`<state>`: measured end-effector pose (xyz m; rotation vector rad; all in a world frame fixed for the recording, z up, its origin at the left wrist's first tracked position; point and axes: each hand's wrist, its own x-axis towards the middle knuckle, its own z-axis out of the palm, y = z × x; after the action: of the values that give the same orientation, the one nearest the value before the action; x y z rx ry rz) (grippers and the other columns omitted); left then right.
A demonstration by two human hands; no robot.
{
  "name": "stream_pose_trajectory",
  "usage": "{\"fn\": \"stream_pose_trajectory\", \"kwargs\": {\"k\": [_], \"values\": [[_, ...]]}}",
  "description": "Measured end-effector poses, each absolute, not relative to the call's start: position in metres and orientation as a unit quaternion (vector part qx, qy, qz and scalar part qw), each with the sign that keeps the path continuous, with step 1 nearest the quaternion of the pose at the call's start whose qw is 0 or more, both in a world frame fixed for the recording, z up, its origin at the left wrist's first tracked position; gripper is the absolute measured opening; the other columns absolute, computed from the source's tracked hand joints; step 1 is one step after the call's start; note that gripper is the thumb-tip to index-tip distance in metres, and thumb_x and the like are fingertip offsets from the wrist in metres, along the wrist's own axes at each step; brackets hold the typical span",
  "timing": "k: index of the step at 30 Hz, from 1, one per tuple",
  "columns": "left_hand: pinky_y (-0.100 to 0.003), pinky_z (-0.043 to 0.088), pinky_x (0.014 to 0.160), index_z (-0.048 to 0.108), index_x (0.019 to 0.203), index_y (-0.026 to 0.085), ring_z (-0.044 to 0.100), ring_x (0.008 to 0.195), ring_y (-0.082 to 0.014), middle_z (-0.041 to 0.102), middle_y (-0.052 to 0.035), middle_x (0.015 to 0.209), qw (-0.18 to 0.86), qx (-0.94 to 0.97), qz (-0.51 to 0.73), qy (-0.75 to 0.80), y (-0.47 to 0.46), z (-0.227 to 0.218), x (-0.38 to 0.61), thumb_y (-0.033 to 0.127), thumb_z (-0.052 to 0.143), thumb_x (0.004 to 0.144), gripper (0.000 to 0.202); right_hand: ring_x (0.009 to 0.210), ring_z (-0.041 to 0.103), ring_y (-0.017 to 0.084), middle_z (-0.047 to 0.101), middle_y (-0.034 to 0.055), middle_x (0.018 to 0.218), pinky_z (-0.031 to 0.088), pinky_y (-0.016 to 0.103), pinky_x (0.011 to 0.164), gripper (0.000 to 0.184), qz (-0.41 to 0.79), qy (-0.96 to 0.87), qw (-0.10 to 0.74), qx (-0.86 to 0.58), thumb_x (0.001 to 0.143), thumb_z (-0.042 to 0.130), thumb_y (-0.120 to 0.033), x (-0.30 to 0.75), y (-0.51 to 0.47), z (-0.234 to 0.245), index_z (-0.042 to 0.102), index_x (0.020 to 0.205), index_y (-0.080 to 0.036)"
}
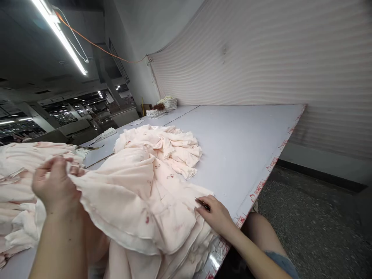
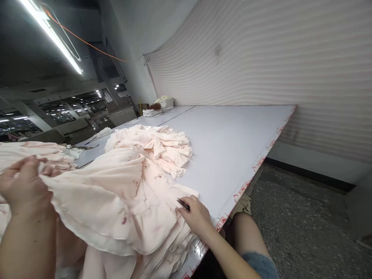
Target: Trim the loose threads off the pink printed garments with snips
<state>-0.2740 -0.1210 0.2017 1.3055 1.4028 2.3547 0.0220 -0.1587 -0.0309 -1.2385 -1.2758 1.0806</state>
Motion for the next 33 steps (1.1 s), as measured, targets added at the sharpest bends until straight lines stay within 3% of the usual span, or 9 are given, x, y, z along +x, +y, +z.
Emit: {"fn": "stream_pose_trajectory", "kwargs": {"k": [2, 5, 8, 10, 12, 16, 22, 28, 33], "values": [[-0.020, 0.036, 0.046, 0.053, 0.079, 0.019, 0.043, 0.046, -0.0027, 0.058, 0.0089, 0.068, 0.011, 0.443, 0.776, 0.449, -0.128, 0.213, -0.280, 0.021, 0.061, 0.075, 0.009, 0.074, 0.053, 0.020, 0.060, 0.0007, 0.072, 0.037, 0.031, 0.071, 0.008, 0.420, -0.528, 0.516, -0.528, 0.068, 0.061, -0.029, 0.018, -0.144, -0.023, 0.062, 0.066, -0.022], [-0.024, 0.040, 0.050, 0.057, 0.083, 0.022, 0.047, 0.050, -0.0061, 0.060, 0.0063, 0.073, -0.009, 0.553, 0.651, 0.520, -0.138, 0.199, -0.266, 0.029, 0.057, 0.079, 0.009, 0.072, 0.050, 0.018, 0.057, 0.0006, 0.073, 0.035, 0.029, 0.068, 0.015, 0.393, -0.508, 0.542, -0.542, 0.077, 0.051, -0.035, 0.017, -0.123, -0.009, 0.056, 0.073, -0.021], [-0.028, 0.047, 0.060, 0.063, 0.075, 0.022, 0.060, 0.066, -0.0163, 0.065, 0.0017, 0.072, 0.086, 0.695, 0.445, 0.558, -0.146, 0.148, -0.229, 0.031, 0.067, 0.067, 0.013, 0.069, 0.051, 0.016, 0.057, -0.0009, 0.068, 0.036, 0.026, 0.065, 0.019, 0.411, -0.508, 0.546, -0.524, 0.081, 0.048, -0.037, 0.016, -0.116, 0.002, 0.054, 0.075, -0.021], [-0.034, 0.047, 0.073, 0.065, 0.078, 0.023, 0.062, 0.081, -0.0229, 0.068, -0.0010, 0.085, 0.211, 0.795, 0.229, 0.521, -0.152, 0.105, -0.199, 0.028, 0.069, 0.062, 0.018, 0.068, 0.052, 0.016, 0.058, -0.0015, 0.064, 0.037, 0.025, 0.065, 0.021, 0.433, -0.518, 0.538, -0.504, 0.081, 0.049, -0.039, 0.015, -0.119, 0.003, 0.056, 0.076, -0.020], [-0.035, 0.046, 0.064, 0.062, 0.066, 0.021, 0.060, 0.065, -0.0221, 0.064, -0.0013, 0.072, 0.268, 0.804, 0.166, 0.504, -0.155, 0.068, -0.176, 0.022, 0.070, 0.055, 0.014, 0.067, 0.053, 0.015, 0.059, -0.0015, 0.063, 0.039, 0.025, 0.065, 0.023, 0.450, -0.524, 0.531, -0.492, 0.081, 0.050, -0.041, 0.016, -0.126, -0.001, 0.058, 0.079, -0.019], [-0.030, 0.045, 0.064, 0.060, 0.062, 0.021, 0.059, 0.065, -0.0185, 0.061, 0.0000, 0.067, 0.290, 0.766, 0.253, 0.514, -0.144, 0.051, -0.178, 0.019, 0.062, 0.065, 0.004, 0.058, 0.051, 0.014, 0.059, -0.0016, 0.063, 0.040, 0.025, 0.058, 0.028, 0.463, -0.514, 0.519, -0.502, 0.081, 0.049, -0.045, 0.031, -0.136, -0.020, 0.059, 0.084, -0.019], [-0.023, 0.041, 0.046, 0.053, 0.081, 0.024, 0.052, 0.050, -0.0118, 0.052, 0.0070, 0.056, 0.270, 0.576, 0.530, 0.560, -0.102, 0.111, -0.254, 0.035, 0.046, 0.085, 0.014, 0.069, 0.057, 0.019, 0.063, 0.0014, 0.068, 0.042, 0.030, 0.067, 0.027, 0.453, -0.514, 0.485, -0.545, 0.074, 0.055, -0.035, 0.050, -0.140, -0.047, 0.064, 0.091, -0.018], [-0.028, 0.052, 0.072, 0.058, 0.084, 0.029, 0.063, 0.097, -0.0173, 0.069, 0.0042, 0.086, 0.322, 0.427, 0.666, 0.520, -0.085, 0.134, -0.288, 0.042, 0.048, 0.084, 0.017, 0.089, 0.059, 0.024, 0.069, 0.0052, 0.097, 0.041, 0.035, 0.082, 0.029, 0.443, -0.548, 0.457, -0.542, 0.065, 0.060, -0.026, 0.041, -0.140, -0.045, 0.070, 0.092, -0.021], [-0.035, 0.055, 0.072, 0.063, 0.089, 0.024, 0.067, 0.090, -0.0211, 0.073, -0.0017, 0.089, 0.434, 0.377, 0.647, 0.501, -0.082, 0.125, -0.295, 0.039, 0.045, 0.086, 0.023, 0.080, 0.061, 0.020, 0.068, 0.0052, 0.086, 0.046, 0.029, 0.072, 0.029, 0.481, -0.552, 0.457, -0.505, 0.075, 0.055, -0.034, 0.017, -0.158, -0.026, 0.066, 0.096, -0.017]]}}
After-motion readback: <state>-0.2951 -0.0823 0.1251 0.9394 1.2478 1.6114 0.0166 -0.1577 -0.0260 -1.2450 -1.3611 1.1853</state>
